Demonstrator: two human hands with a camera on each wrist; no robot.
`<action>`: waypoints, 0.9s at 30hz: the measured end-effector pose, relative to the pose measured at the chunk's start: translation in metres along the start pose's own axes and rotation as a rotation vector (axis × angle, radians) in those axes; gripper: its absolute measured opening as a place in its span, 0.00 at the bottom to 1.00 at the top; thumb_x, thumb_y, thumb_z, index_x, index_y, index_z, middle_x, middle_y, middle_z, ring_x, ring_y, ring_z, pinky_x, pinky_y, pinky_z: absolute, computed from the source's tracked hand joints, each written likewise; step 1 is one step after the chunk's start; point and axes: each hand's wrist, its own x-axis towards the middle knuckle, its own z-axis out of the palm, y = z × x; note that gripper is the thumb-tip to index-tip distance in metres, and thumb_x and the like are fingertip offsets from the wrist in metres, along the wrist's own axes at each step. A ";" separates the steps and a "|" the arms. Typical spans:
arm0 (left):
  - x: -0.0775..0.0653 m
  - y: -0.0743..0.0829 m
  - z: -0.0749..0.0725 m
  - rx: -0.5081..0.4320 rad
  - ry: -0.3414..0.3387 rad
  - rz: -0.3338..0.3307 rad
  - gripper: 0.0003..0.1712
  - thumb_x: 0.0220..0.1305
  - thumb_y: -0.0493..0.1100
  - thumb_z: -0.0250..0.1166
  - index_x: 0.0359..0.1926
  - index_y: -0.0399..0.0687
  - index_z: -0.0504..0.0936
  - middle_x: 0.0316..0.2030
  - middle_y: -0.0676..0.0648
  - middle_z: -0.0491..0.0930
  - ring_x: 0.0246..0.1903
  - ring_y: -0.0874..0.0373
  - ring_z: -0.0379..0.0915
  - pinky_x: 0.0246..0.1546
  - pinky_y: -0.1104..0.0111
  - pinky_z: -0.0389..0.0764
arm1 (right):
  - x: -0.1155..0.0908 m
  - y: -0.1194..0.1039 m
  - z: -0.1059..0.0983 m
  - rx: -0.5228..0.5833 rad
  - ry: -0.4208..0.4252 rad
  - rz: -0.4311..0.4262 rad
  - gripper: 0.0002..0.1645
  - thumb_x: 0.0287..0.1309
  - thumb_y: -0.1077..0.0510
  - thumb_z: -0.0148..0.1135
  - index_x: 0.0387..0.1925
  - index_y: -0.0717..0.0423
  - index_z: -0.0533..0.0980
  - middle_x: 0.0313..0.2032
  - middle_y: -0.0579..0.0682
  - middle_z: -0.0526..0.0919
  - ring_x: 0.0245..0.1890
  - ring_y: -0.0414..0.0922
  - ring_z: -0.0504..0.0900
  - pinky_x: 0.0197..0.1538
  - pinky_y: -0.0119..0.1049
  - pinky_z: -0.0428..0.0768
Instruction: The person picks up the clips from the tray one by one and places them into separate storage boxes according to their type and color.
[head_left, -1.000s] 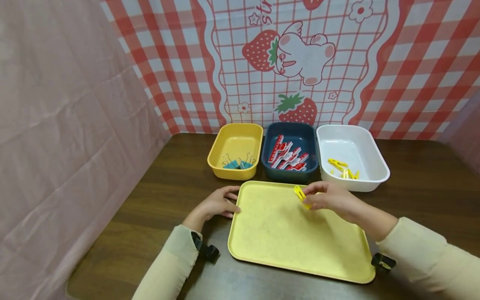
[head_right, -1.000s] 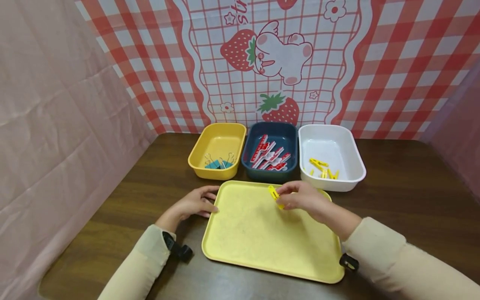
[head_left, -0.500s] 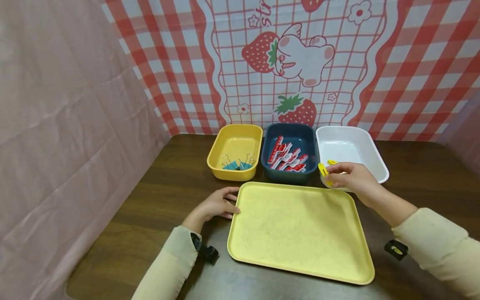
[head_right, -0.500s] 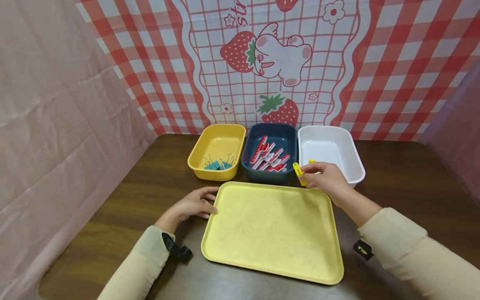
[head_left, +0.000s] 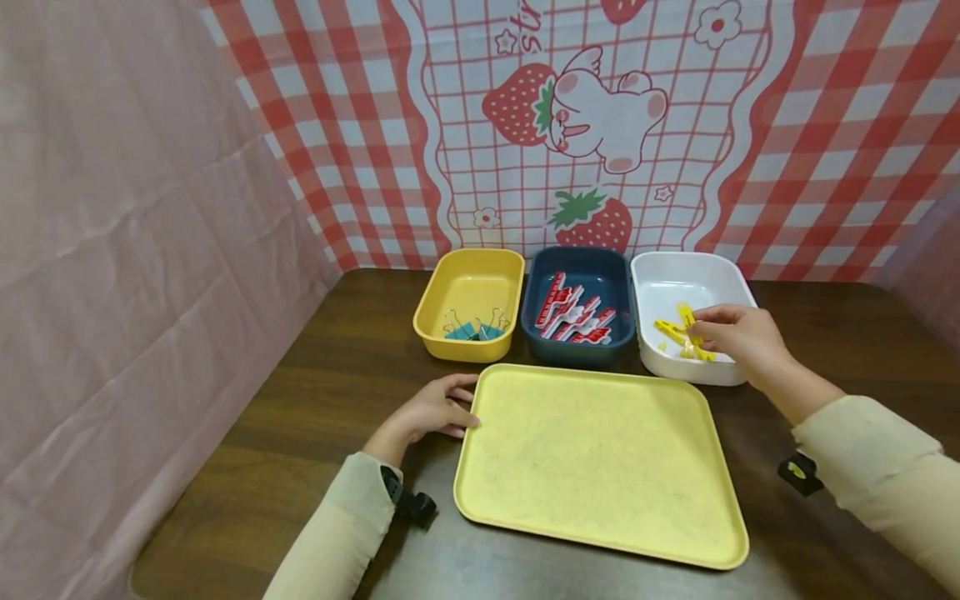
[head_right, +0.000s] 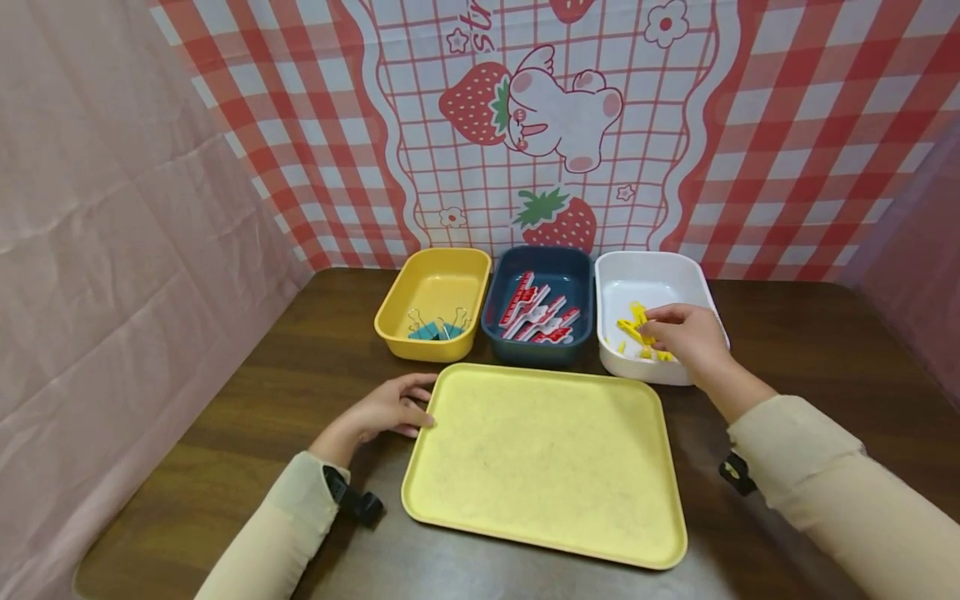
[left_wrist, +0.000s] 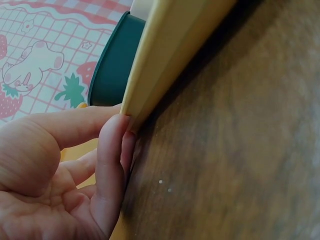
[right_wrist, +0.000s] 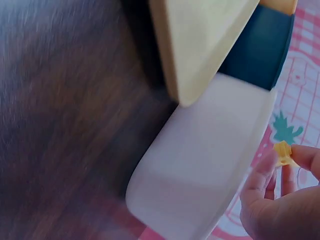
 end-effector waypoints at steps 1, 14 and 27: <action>0.000 0.000 0.000 0.000 0.002 0.001 0.40 0.51 0.28 0.68 0.65 0.44 0.64 0.48 0.40 0.72 0.31 0.53 0.76 0.27 0.65 0.82 | 0.002 0.001 -0.001 0.004 0.011 0.004 0.30 0.61 0.50 0.59 0.53 0.72 0.70 0.40 0.53 0.76 0.27 0.34 0.79 0.37 0.31 0.81; -0.003 0.001 0.001 -0.005 -0.001 0.013 0.41 0.51 0.28 0.68 0.66 0.44 0.63 0.48 0.39 0.71 0.30 0.53 0.76 0.26 0.65 0.82 | 0.012 0.004 -0.002 0.291 0.108 0.016 0.29 0.61 0.51 0.58 0.55 0.69 0.67 0.32 0.35 0.77 0.27 0.28 0.79 0.35 0.24 0.80; 0.000 0.001 0.000 -0.001 -0.001 0.000 0.41 0.51 0.28 0.68 0.66 0.45 0.64 0.47 0.40 0.71 0.30 0.53 0.77 0.27 0.65 0.82 | -0.003 0.014 0.006 0.587 0.137 0.027 0.03 0.62 0.55 0.58 0.35 0.48 0.76 0.30 0.42 0.78 0.26 0.35 0.80 0.33 0.26 0.81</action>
